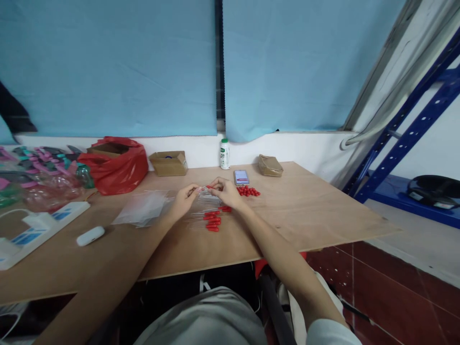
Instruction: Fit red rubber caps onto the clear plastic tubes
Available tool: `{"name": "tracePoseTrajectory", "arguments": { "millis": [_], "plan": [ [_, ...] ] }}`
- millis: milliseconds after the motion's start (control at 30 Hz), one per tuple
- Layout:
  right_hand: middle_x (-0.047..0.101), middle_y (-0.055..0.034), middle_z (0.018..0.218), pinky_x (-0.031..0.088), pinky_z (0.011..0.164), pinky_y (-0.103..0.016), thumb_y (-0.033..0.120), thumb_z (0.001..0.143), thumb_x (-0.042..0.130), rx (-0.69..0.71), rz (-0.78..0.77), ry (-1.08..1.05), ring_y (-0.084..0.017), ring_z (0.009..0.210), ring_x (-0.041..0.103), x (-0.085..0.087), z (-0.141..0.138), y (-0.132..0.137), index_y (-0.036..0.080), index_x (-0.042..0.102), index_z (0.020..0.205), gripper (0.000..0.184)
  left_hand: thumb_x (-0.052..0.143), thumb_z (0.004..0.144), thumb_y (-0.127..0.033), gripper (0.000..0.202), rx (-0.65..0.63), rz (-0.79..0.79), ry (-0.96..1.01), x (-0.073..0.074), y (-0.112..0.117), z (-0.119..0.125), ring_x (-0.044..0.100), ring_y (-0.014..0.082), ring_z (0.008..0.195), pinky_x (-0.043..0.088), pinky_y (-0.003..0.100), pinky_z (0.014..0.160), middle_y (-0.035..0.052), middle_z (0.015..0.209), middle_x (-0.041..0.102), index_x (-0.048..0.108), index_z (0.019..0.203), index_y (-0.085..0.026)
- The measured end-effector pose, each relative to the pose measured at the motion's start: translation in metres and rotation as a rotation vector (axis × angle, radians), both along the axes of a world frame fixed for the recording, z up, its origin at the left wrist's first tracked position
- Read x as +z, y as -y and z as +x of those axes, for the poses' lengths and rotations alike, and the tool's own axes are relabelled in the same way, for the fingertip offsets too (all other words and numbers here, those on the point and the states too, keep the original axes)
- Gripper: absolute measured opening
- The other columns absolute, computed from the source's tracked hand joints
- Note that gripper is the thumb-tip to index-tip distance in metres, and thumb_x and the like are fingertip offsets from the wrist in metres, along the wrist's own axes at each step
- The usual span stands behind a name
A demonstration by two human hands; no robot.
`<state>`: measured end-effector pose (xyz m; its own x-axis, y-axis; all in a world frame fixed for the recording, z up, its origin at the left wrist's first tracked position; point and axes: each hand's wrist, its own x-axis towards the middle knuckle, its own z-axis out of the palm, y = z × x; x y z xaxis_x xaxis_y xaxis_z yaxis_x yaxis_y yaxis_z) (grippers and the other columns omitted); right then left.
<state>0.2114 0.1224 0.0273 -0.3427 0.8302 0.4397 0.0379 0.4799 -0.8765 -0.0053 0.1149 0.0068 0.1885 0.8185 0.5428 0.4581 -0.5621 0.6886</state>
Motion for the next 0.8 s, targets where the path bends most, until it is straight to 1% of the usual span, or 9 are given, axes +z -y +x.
{"name": "tracePoseTrajectory", "arguments": {
  "millis": [167,300,333,433,567,633,700,767,800],
  "plan": [
    [0.070,-0.0018,0.078,0.049,0.069,-0.027,0.043,0.081,0.077,-0.005,0.026,0.003,-0.015,0.070,0.063,0.000,0.000,0.000,0.017,0.064,0.095,0.032,0.058,0.096,-0.053,0.037,-0.029,-0.035,0.099,-0.006,-0.006,0.001,0.060,0.0170,0.071,0.045,0.026,0.068,0.0006,0.077,0.068,0.072,0.091,-0.020],
    [0.067,0.0011,0.076,0.047,0.065,-0.027,0.041,0.085,0.073,0.018,0.065,0.071,-0.014,0.066,0.060,0.000,0.001,0.001,0.019,0.065,0.115,0.039,0.067,0.090,-0.054,0.036,-0.044,-0.088,0.173,-0.011,-0.009,0.001,0.064,0.0186,0.074,0.048,0.028,0.069,0.0029,0.084,0.073,0.076,0.094,-0.020],
    [0.065,0.0017,0.074,0.046,0.064,-0.026,0.042,0.086,0.071,0.022,0.087,0.109,-0.014,0.065,0.059,0.000,0.001,0.002,0.019,0.067,0.116,0.038,0.070,0.087,-0.054,0.036,-0.054,-0.104,0.189,-0.012,-0.010,0.000,0.066,0.0193,0.076,0.049,0.029,0.071,0.0040,0.087,0.075,0.077,0.095,-0.020],
    [0.060,0.0027,0.066,0.042,0.061,-0.026,0.046,0.092,0.066,-0.008,0.159,0.211,-0.014,0.061,0.054,-0.001,-0.001,0.003,0.019,0.073,0.103,0.030,0.079,0.080,-0.050,0.035,-0.085,-0.151,0.226,-0.013,-0.010,0.000,0.070,0.0212,0.083,0.052,0.032,0.078,0.0069,0.095,0.078,0.078,0.095,-0.019],
    [0.060,0.0025,0.065,0.041,0.061,-0.026,0.047,0.093,0.064,-0.067,0.182,0.216,-0.014,0.059,0.053,-0.002,-0.003,0.004,0.019,0.072,0.096,0.029,0.085,0.075,-0.046,0.037,-0.140,-0.210,0.340,-0.009,-0.004,0.003,0.071,0.0222,0.095,0.053,0.035,0.089,0.0087,0.102,0.078,0.077,0.096,-0.018],
    [0.061,0.0021,0.066,0.042,0.062,-0.026,0.047,0.093,0.064,-0.074,0.171,0.204,-0.014,0.060,0.055,-0.003,-0.003,0.003,0.019,0.070,0.094,0.029,0.086,0.075,-0.046,0.038,-0.152,-0.238,0.392,-0.005,-0.001,0.004,0.070,0.0204,0.093,0.053,0.032,0.085,0.0090,0.102,0.077,0.076,0.098,-0.017],
    [0.061,0.0019,0.066,0.043,0.062,-0.026,0.045,0.093,0.063,-0.083,0.160,0.190,-0.014,0.060,0.056,-0.004,-0.003,0.002,0.019,0.069,0.091,0.027,0.082,0.079,-0.049,0.041,-0.158,-0.282,0.451,-0.001,0.001,0.005,0.067,0.0163,0.081,0.051,0.028,0.072,0.0091,0.099,0.076,0.074,0.101,-0.015],
    [0.060,0.0022,0.065,0.043,0.062,-0.025,0.043,0.093,0.063,-0.102,0.154,0.166,-0.014,0.060,0.057,-0.005,-0.004,0.000,0.019,0.067,0.090,0.024,0.070,0.088,-0.057,0.047,-0.194,-0.335,0.543,0.003,0.002,0.005,0.062,0.0135,0.072,0.047,0.026,0.063,0.0098,0.098,0.074,0.071,0.106,-0.014],
    [0.060,0.0024,0.064,0.043,0.062,-0.025,0.042,0.093,0.063,-0.110,0.151,0.149,-0.014,0.059,0.057,-0.005,-0.005,-0.001,0.019,0.067,0.090,0.023,0.063,0.092,-0.061,0.051,-0.223,-0.358,0.592,0.005,0.001,0.005,0.061,0.0133,0.071,0.046,0.026,0.062,0.0104,0.100,0.073,0.069,0.108,-0.014]
  ]
}}
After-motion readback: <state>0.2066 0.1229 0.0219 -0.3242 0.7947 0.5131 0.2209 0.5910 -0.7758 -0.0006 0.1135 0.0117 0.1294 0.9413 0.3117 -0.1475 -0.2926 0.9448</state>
